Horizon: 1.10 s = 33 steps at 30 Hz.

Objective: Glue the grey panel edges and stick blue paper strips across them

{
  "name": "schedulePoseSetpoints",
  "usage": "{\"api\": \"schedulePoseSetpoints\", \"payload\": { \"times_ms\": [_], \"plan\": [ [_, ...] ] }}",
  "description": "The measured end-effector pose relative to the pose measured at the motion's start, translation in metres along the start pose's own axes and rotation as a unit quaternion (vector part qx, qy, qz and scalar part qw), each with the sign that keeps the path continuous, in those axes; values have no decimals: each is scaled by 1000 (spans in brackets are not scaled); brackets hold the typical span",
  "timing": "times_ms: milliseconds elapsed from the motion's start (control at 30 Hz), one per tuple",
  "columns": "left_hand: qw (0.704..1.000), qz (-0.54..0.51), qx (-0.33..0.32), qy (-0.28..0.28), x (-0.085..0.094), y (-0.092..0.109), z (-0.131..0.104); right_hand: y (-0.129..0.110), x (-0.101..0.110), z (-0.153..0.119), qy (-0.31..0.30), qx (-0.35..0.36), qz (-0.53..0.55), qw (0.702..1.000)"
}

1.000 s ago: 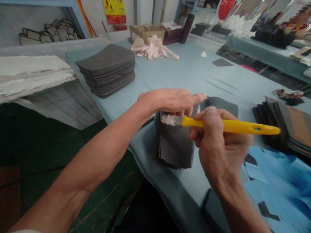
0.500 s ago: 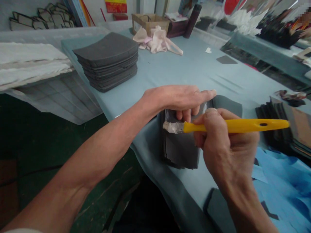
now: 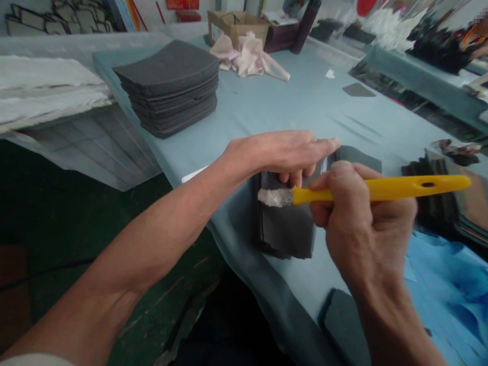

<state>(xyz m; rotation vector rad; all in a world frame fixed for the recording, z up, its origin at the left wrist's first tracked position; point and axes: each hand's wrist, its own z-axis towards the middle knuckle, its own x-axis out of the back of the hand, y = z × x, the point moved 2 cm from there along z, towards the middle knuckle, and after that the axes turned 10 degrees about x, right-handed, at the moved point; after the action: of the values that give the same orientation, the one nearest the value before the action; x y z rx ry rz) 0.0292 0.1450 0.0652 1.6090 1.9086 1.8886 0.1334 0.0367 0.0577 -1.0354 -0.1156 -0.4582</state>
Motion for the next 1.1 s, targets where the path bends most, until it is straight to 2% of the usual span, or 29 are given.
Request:
{"api": "schedulePoseSetpoints", "payload": {
  "times_ms": [167, 300, 367, 467, 600, 800, 933, 1100],
  "plan": [
    [999, -9, 32, 22, -4, -2, 3, -15, 17, -13, -29, -42, -20, 998],
    [1000, -3, 22, 22, -4, -3, 4, -13, 15, -8, 19, -19, 3, 1000],
    [1000, 0, 14, 21, -4, -2, 3, -8, 11, -7, 22, -9, 10, 1000],
    [999, 4, 19, 27, -4, 0, 0, -6, 12, -15, -1, -18, -2, 1000],
    [999, 4, 34, 28, -5, 1, 0, -18, 24, -30, -51, -37, -18, 998],
    [999, -4, 20, 42, -8, -6, 6, -17, 25, -26, 31, -28, -5, 999],
    [999, -6, 18, 49, -9, -4, 3, -15, 25, -34, -13, -32, -6, 999],
    [997, 5, 45, 55, -10, 1, 0, -24, 48, -62, -46, -65, -21, 997]
  ]
}}
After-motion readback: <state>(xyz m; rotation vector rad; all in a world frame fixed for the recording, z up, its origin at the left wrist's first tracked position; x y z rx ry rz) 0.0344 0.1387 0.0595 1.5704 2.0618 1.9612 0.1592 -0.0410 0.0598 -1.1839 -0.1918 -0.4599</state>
